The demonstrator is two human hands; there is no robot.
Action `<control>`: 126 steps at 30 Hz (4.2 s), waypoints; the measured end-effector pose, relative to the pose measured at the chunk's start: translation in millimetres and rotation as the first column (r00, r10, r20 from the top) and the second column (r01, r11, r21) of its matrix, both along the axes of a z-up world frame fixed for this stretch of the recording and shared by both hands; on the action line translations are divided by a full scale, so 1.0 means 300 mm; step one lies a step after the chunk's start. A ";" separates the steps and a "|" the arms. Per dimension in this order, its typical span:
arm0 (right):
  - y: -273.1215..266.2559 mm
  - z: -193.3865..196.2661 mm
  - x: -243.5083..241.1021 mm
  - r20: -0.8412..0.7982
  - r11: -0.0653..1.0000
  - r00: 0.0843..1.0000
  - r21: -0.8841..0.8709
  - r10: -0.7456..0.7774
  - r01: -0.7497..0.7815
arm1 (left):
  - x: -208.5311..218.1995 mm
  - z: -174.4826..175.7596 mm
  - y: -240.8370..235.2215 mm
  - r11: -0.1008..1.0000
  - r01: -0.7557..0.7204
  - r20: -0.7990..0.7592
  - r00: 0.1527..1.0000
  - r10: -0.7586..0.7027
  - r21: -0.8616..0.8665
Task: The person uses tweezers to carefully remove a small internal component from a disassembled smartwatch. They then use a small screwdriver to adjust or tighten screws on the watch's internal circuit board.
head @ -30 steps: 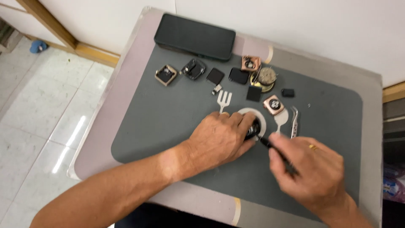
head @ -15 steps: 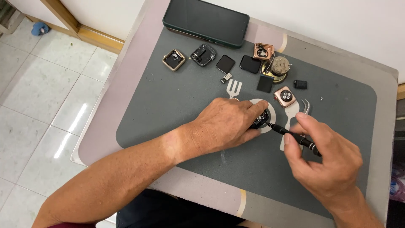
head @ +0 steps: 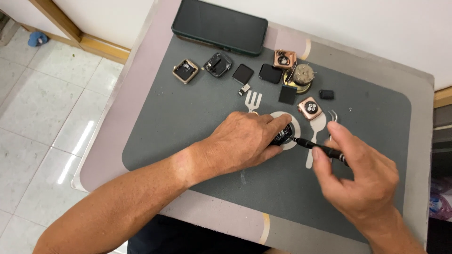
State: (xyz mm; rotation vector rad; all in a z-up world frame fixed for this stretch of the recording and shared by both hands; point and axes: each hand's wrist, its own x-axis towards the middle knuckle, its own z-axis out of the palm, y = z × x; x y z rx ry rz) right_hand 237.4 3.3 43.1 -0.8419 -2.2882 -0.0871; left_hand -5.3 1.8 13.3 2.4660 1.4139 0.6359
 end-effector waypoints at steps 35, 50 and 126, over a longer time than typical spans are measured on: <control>-0.028 0.053 -0.073 -0.112 0.976 0.990 -0.195 0.080 -0.101 | -0.006 0.000 -0.001 1.000 0.013 0.040 0.999 -0.014 0.011; -0.017 0.056 -0.055 -0.177 0.961 0.982 -0.255 0.064 -0.108 | -0.002 0.008 0.003 0.999 0.005 0.022 1.000 -0.004 -0.038; 0.004 0.038 -0.041 -0.212 0.965 0.977 -0.248 0.030 -0.083 | -0.032 0.012 0.020 0.999 0.045 0.028 0.999 -0.044 -0.030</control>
